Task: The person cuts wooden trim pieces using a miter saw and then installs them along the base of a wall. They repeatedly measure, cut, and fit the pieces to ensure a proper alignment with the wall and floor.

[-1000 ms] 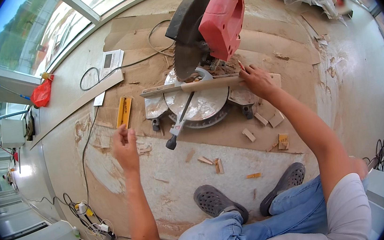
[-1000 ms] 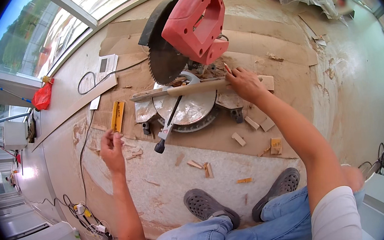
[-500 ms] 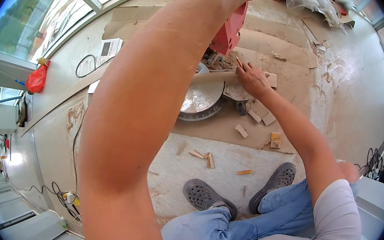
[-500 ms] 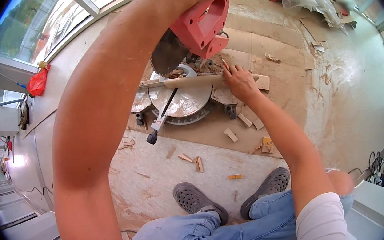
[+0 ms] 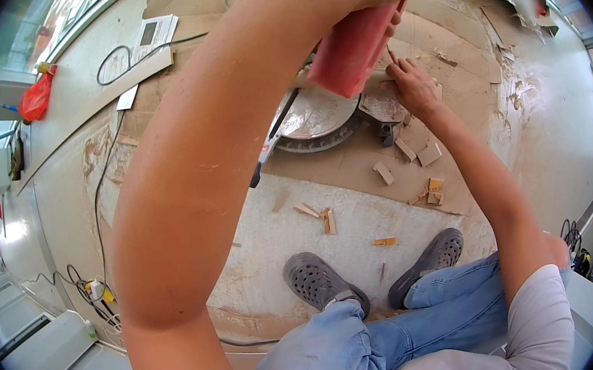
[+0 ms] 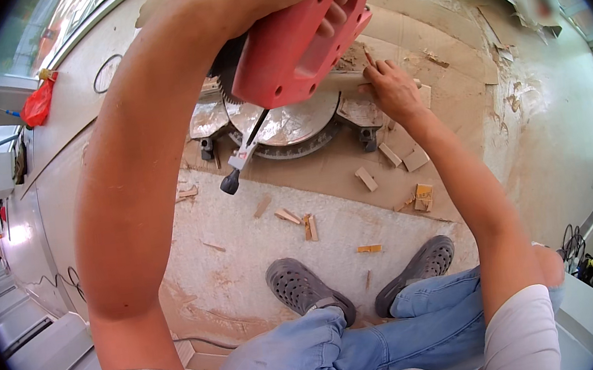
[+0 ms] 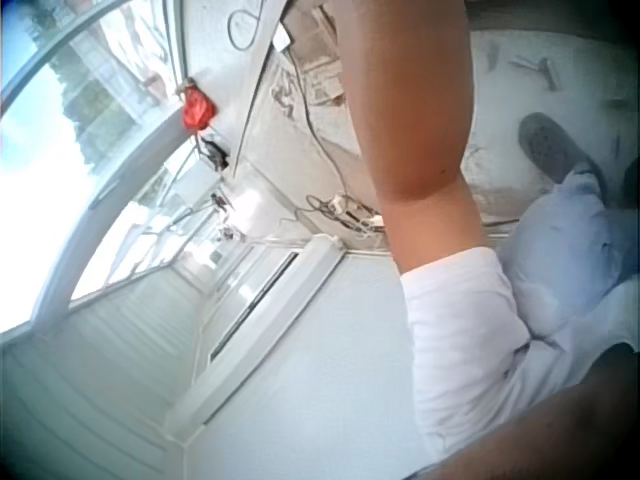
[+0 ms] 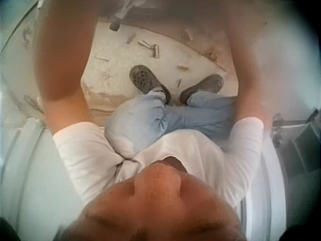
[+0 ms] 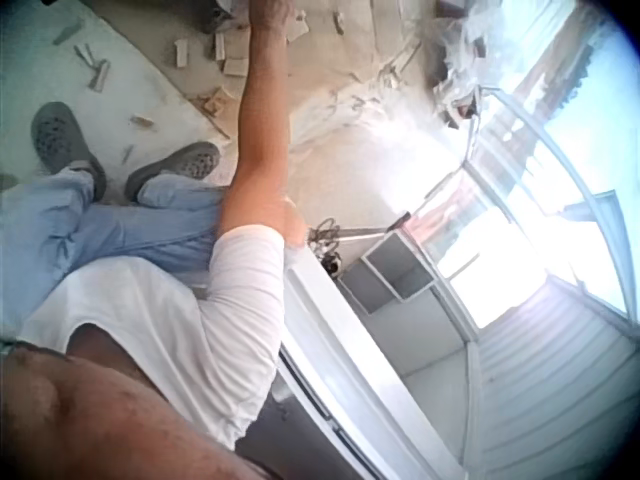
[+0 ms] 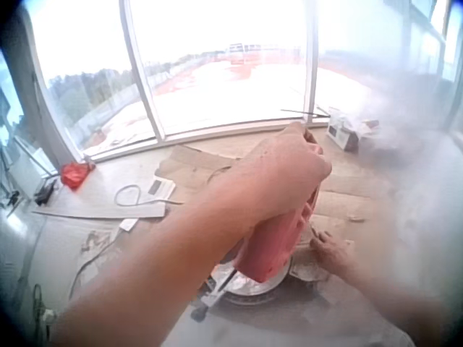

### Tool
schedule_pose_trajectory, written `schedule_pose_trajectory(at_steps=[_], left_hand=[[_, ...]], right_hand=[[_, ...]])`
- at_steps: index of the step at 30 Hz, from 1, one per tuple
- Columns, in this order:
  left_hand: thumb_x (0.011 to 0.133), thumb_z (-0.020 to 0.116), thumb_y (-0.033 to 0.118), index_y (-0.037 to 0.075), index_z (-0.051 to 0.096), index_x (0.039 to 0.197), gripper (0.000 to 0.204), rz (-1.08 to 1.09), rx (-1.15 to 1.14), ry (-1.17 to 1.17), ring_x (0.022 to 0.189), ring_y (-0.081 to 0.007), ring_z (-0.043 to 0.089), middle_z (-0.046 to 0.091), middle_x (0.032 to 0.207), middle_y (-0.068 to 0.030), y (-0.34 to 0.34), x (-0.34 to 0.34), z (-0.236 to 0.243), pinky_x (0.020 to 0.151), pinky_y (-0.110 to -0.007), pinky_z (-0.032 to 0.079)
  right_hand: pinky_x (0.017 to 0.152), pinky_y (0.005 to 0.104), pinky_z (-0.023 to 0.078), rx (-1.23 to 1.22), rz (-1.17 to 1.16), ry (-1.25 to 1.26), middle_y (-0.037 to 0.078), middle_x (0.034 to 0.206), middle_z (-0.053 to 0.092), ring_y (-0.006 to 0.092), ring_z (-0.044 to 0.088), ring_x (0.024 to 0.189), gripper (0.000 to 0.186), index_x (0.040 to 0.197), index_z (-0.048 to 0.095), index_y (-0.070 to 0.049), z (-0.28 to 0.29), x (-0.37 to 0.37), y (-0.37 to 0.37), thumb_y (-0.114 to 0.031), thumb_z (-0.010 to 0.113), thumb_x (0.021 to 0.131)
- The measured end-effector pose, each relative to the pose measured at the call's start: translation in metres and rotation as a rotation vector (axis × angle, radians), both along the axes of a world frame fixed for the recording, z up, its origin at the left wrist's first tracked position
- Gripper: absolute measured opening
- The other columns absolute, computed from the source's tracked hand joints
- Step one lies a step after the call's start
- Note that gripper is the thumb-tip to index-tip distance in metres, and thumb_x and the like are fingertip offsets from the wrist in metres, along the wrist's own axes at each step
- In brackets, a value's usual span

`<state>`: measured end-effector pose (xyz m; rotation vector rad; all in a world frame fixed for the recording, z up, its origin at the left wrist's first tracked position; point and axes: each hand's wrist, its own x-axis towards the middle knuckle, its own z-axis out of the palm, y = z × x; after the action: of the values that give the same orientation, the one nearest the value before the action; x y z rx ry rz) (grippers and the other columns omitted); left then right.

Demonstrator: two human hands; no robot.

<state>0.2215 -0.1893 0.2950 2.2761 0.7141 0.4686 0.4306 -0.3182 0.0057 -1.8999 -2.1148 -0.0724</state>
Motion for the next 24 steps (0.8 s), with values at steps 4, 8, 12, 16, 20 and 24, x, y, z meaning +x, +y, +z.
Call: schedule_pose_trajectory(at_steps=[4, 8, 12, 16, 20, 24], left_hand=[[0.089, 0.060, 0.019, -0.005, 0.059, 0.120, 0.039, 0.004, -0.007, -0.016, 0.101, -0.0370, 0.067, 0.068, 0.109, -0.0255, -0.002, -0.004, 0.000, 0.089, -0.042, 0.052], [0.089, 0.061, 0.019, -0.004, 0.059, 0.120, 0.039, -0.017, -0.016, -0.035, 0.098, -0.0355, 0.067, 0.068, 0.108, -0.0246, 0.002, 0.003, -0.003, 0.087, -0.041, 0.053], [0.090, 0.061, 0.018, -0.004, 0.059, 0.120, 0.038, -0.031, -0.011, -0.054, 0.096, -0.0339, 0.067, 0.068, 0.106, -0.0236, 0.004, 0.019, -0.003, 0.086, -0.040, 0.053], [0.090, 0.061, 0.018, -0.004, 0.059, 0.120, 0.037, -0.043, -0.023, -0.060, 0.094, -0.0323, 0.067, 0.069, 0.105, -0.0226, 0.003, 0.024, -0.008, 0.084, -0.039, 0.053], [0.090, 0.062, 0.017, -0.003, 0.059, 0.120, 0.036, -0.047, -0.028, -0.061, 0.091, -0.0307, 0.067, 0.069, 0.104, -0.0217, 0.000, 0.025, -0.009, 0.082, -0.038, 0.053], [0.091, 0.062, 0.017, -0.003, 0.059, 0.120, 0.036, -0.037, -0.030, -0.056, 0.089, -0.0291, 0.067, 0.069, 0.102, -0.0207, -0.002, 0.018, -0.007, 0.081, -0.037, 0.054]], right_hand=[[0.077, 0.0438, 0.051, 0.017, 0.020, -0.051, 0.011, 0.094, 0.060, 0.0315, 0.061, 0.093, 0.026, 0.100, 0.062, -0.007, 0.005, -0.009, 0.008, -0.029, 0.071, 0.090], [0.076, 0.0432, 0.051, 0.008, 0.013, -0.112, 0.010, 0.094, 0.061, 0.0301, 0.062, 0.092, 0.028, 0.100, 0.062, -0.007, 0.006, -0.012, 0.009, -0.033, 0.068, 0.092], [0.076, 0.0432, 0.051, 0.009, 0.017, -0.144, 0.009, 0.093, 0.061, 0.0297, 0.062, 0.093, 0.028, 0.100, 0.062, -0.007, 0.005, -0.013, 0.011, -0.034, 0.068, 0.092], [0.076, 0.0432, 0.051, 0.016, 0.003, -0.125, 0.009, 0.092, 0.061, 0.0299, 0.062, 0.092, 0.028, 0.100, 0.062, -0.007, 0.004, -0.013, 0.009, -0.033, 0.068, 0.092], [0.075, 0.0439, 0.051, 0.043, -0.004, -0.107, 0.009, 0.092, 0.061, 0.0305, 0.061, 0.091, 0.027, 0.099, 0.062, -0.007, 0.003, -0.014, 0.009, -0.032, 0.069, 0.092], [0.075, 0.0446, 0.051, 0.059, 0.004, -0.094, 0.009, 0.092, 0.060, 0.0307, 0.061, 0.090, 0.027, 0.099, 0.061, -0.007, 0.006, -0.022, 0.012, -0.031, 0.069, 0.091]])
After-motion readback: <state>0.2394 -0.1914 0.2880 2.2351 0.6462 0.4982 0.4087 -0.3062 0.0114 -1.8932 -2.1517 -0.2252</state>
